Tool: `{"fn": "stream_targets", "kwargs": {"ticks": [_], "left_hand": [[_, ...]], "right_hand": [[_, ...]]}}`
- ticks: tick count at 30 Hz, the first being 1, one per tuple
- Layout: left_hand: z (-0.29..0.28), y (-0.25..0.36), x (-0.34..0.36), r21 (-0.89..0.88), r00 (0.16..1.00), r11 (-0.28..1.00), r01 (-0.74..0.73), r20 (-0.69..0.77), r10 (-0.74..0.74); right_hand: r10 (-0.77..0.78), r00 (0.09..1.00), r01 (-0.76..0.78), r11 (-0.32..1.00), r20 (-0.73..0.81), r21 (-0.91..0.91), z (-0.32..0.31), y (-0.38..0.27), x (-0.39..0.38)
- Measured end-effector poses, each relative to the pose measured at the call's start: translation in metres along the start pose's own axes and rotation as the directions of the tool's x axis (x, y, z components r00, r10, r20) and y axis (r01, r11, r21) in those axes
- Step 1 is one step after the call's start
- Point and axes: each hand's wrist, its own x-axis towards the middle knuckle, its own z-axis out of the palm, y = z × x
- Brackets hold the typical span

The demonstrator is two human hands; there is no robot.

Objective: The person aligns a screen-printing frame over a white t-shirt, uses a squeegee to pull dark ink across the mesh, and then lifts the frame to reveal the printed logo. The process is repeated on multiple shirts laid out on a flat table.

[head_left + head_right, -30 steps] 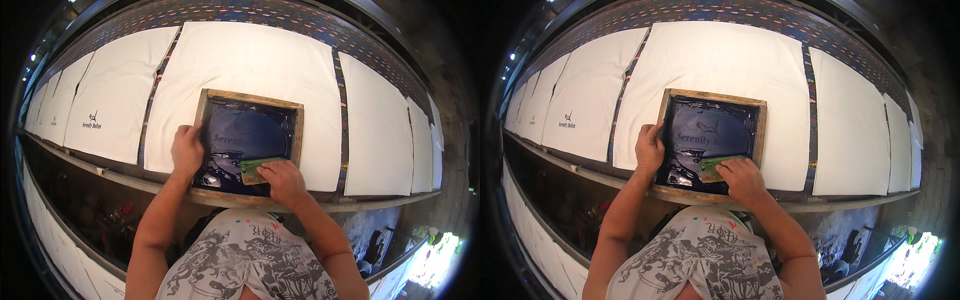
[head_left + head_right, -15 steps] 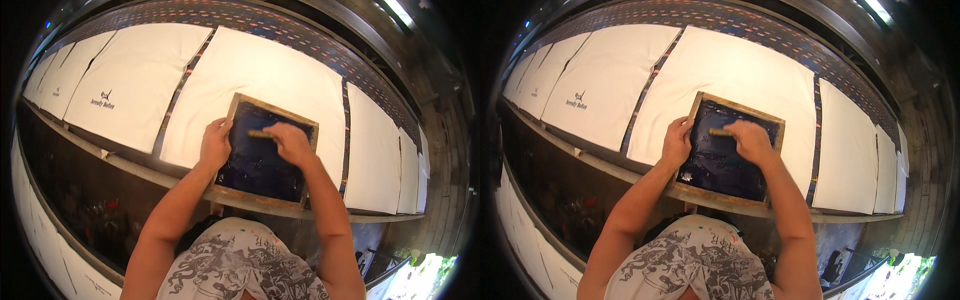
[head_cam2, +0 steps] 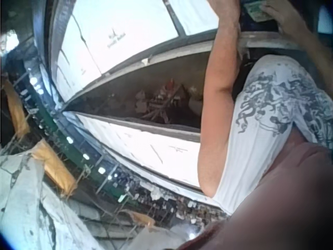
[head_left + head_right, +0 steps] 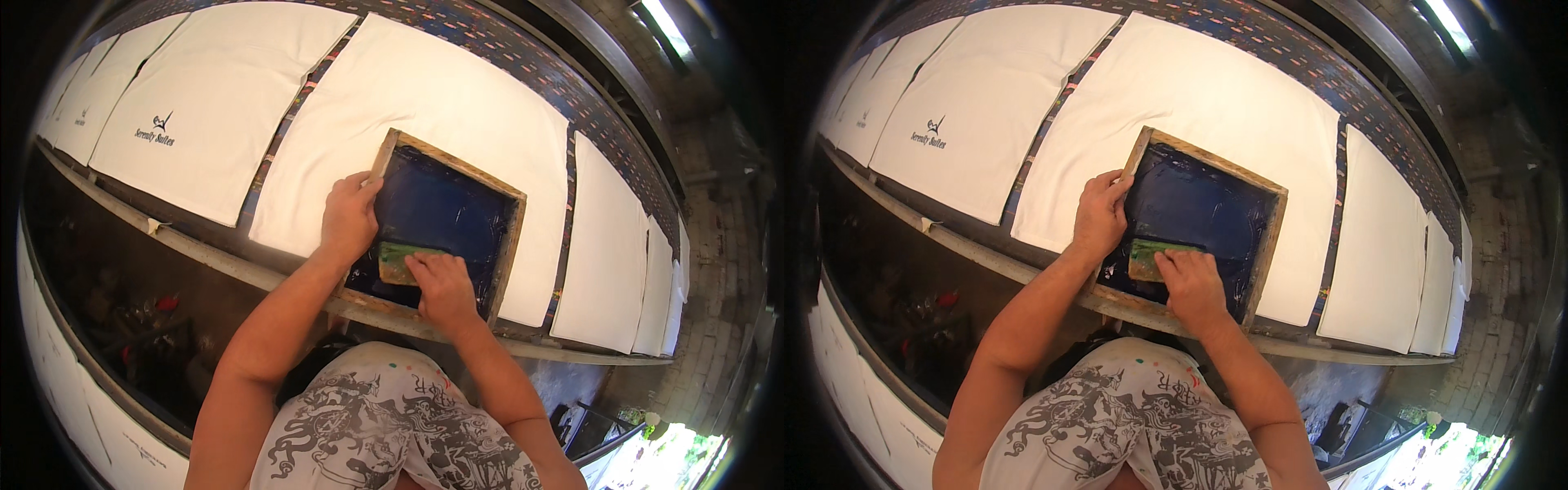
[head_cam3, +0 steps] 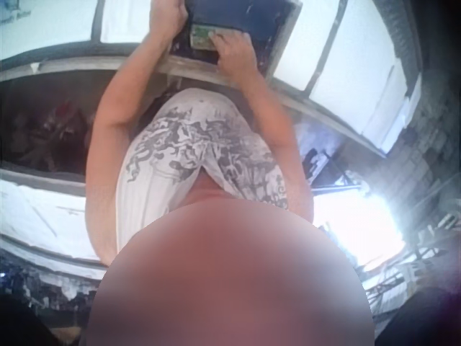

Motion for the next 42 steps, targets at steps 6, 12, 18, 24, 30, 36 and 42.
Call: {"fn": "stream_targets", "kwargs": {"ticks": [6,12,18,24,30,36,42], "left_hand": [[-0.002,-0.002,0.003,-0.026,0.998,0.999,0.034,0.051,-0.033],[0.002,-0.008,0.001,-0.043,1.0,0.999,-0.01,-0.006,0.01],[-0.003,-0.003,0.0,-0.015,0.999,1.0,0.008,0.045,-0.007],[-0.006,0.005,0.003,-0.01,1.0,1.0,0.007,0.018,-0.007],[-0.006,0.006,0.003,0.073,0.999,0.997,-0.006,0.039,0.004],[-0.007,0.003,0.002,0.083,0.998,0.996,-0.011,0.056,0.006],[-0.005,-0.005,0.0,0.095,0.996,0.994,-0.055,0.076,0.048]], "right_hand": [[-0.03,0.993,0.013,0.988,0.111,0.154,-0.034,0.029,0.029],[0.045,0.995,-0.059,0.986,0.092,0.155,-0.043,0.103,0.085],[-0.045,0.998,0.035,0.983,0.054,0.179,-0.027,0.128,0.119],[-0.433,0.89,0.379,0.878,0.145,0.294,-0.026,0.133,0.123],[-0.454,0.876,0.397,0.871,0.164,0.289,-0.046,0.178,0.075],[-0.247,0.966,0.227,0.949,0.07,0.218,-0.053,0.156,-0.007],[0.004,0.999,0.001,0.996,-0.052,0.09,-0.034,0.087,-0.053]]}}
